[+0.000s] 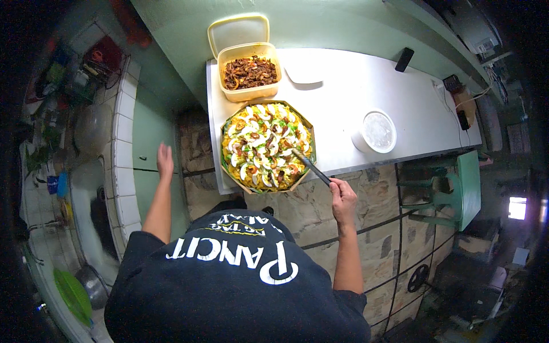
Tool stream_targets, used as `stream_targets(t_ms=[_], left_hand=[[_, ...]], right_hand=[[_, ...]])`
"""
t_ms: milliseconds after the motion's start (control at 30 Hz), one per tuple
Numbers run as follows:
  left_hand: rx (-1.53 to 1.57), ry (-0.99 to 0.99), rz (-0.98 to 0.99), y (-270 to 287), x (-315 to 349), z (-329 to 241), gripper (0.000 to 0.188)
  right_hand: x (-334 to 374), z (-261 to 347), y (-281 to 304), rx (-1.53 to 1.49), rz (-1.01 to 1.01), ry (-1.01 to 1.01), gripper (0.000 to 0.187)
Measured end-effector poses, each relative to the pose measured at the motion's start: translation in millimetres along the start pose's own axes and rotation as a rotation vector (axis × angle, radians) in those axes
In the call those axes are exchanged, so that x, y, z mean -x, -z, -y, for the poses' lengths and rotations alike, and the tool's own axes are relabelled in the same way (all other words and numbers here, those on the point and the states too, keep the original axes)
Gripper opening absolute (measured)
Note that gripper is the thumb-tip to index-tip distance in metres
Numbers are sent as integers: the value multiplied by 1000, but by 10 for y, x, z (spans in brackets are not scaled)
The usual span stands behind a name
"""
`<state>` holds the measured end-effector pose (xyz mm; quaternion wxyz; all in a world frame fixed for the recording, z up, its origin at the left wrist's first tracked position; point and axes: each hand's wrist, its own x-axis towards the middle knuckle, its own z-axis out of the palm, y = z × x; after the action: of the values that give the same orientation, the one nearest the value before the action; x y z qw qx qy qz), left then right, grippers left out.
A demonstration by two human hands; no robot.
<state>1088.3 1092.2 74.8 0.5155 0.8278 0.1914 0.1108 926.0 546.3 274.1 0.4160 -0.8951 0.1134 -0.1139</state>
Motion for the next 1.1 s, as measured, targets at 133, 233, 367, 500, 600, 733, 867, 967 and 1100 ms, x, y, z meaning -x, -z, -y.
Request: stream_targets(t_ms=[133,233,367,500,600,733,867,967,1100], left_hand=[[134,-532,17,-818,-1134,-1755,46],[-90,-903,66,-1341,-1774,-2829,51],[-457,-988,81,-1891,-2474,-3366,56],[-649,-873,297,-2208,-2579,-3535,53],[-745,-857,342,-2317,-2662,-3562,51],[-771,-867,300,-2359,-2639,-3630,50],[-758,-878,298,-2319,-2682,-3635,49],[-723,-888,282,-2257,-2745,-3546,49],[-704,-878,305,-2190,-2771,-3451,48]], right_hand=[[62,73,-10,59,-67,-93,21],[174,163,-15,125,-60,-150,20],[406,412,-87,230,35,-76,17],[586,651,-204,404,128,-91,18],[582,726,-288,425,144,-103,19],[520,744,-340,433,172,-126,19],[446,758,-327,374,161,-156,17],[366,781,-271,302,152,-194,17],[270,741,-211,282,169,-199,16]])
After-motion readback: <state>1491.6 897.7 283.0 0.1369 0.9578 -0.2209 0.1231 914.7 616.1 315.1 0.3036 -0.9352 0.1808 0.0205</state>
